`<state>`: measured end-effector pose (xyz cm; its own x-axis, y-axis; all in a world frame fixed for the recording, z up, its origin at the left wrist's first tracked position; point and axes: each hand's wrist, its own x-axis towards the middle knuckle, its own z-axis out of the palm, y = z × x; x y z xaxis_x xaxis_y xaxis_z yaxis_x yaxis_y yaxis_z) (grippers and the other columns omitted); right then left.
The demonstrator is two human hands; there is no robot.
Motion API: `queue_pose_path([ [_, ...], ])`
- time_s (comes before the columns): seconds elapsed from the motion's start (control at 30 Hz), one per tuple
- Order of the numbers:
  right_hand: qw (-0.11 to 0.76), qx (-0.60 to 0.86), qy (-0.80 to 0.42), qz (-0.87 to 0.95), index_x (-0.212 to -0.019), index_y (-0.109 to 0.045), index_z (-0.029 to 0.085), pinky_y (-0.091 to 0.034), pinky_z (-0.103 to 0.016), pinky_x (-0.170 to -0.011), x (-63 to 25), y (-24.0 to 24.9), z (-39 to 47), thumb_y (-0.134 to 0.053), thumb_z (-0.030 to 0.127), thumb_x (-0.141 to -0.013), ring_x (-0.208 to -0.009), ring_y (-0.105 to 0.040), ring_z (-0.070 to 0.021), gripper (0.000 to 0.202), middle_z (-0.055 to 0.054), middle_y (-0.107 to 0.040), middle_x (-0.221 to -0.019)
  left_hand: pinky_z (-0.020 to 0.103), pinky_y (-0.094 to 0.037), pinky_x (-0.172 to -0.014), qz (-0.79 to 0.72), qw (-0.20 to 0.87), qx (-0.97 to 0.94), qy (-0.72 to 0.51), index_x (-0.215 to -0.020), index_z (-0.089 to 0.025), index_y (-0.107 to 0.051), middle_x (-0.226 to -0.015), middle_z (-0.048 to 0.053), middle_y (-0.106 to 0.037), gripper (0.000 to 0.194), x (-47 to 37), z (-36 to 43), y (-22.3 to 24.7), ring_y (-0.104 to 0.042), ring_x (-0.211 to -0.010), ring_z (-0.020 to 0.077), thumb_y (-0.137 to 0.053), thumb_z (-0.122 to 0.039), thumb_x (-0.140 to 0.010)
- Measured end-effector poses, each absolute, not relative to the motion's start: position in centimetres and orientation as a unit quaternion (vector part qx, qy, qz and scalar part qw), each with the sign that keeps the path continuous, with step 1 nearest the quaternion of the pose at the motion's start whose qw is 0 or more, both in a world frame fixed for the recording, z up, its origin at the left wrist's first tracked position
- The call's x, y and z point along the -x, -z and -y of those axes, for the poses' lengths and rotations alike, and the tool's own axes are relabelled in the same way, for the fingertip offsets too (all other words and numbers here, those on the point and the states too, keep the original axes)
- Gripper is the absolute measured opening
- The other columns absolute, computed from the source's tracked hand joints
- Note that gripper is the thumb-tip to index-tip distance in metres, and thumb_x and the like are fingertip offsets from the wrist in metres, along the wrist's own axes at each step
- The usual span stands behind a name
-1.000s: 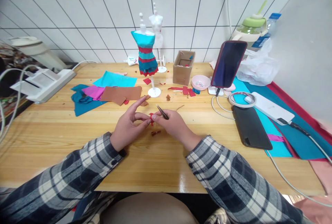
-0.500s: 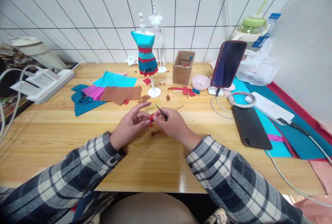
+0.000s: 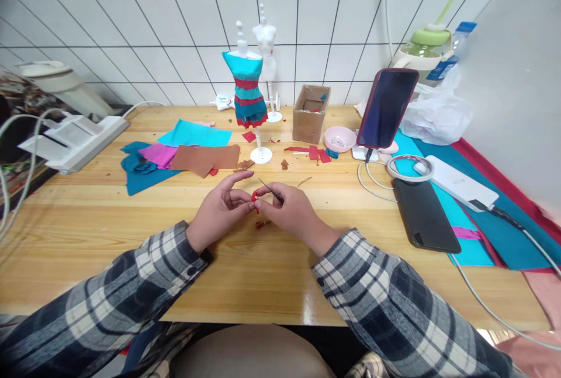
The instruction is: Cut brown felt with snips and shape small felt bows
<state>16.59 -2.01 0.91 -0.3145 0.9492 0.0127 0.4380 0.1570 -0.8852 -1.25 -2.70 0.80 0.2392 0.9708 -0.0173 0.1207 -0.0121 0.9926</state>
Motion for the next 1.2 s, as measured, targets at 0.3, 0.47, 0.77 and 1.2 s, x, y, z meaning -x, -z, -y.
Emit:
queue_pose_path([
  [0.3, 0.307, 0.508, -0.412, 0.692, -0.084, -0.064, 0.018, -0.028, -0.022, -0.050, -16.55, -1.01, 1.93, -0.059, 0.034, -0.078, -0.048, -0.034, -0.0084, 0.017, 0.009, -0.034, -0.050, 0.027, -0.052, -0.070, -0.461, 0.540, -0.584, -0.393, -0.131, -0.017, -0.043, -0.080, 0.003, -0.069, 0.065, 1.26, 2.77, -0.72, -0.067, -0.076, 0.0165, -0.071, -0.027, -0.073],
  [0.47, 0.330, 0.519, -0.418, 0.668, -0.082, -0.062, 0.018, -0.027, -0.022, -0.049, -16.59, -1.04, 1.78, -0.059, 0.032, -0.076, -0.049, -0.035, -0.0084, 0.015, 0.009, -0.034, -0.051, 0.027, -0.050, -0.069, -0.480, 0.541, -0.593, -0.355, -0.088, -0.013, -0.066, -0.082, 0.006, -0.070, 0.028, 1.46, 2.43, -0.93, -0.064, -0.073, 0.0154, -0.069, -0.037, -0.075],
  [0.77, 0.324, 0.517, -0.426, 0.668, -0.082, -0.064, 0.017, -0.027, -0.022, -0.049, -16.41, -0.97, 1.89, -0.061, 0.033, -0.075, -0.048, -0.035, -0.0085, 0.018, 0.009, -0.035, -0.050, 0.026, -0.048, -0.065, -0.517, 0.488, -0.614, -0.342, -0.078, -0.015, -0.069, -0.076, 0.003, -0.071, 0.026, 1.22, 2.46, -1.13, -0.060, -0.067, 0.0147, -0.070, -0.041, -0.073],
  [1.2, 0.393, 0.507, -0.432, 0.634, -0.089, -0.055, 0.020, -0.033, -0.023, -0.053, -16.87, -0.92, 1.78, -0.043, 0.047, -0.090, -0.053, -0.039, -0.0098, 0.030, 0.006, -0.042, -0.060, 0.027, -0.046, -0.068, -0.509, 0.489, -0.592, -0.389, -0.075, -0.015, -0.066, -0.073, 0.002, -0.066, 0.021, 1.65, 2.38, -1.52, -0.058, -0.069, 0.0147, -0.069, -0.036, -0.074],
])
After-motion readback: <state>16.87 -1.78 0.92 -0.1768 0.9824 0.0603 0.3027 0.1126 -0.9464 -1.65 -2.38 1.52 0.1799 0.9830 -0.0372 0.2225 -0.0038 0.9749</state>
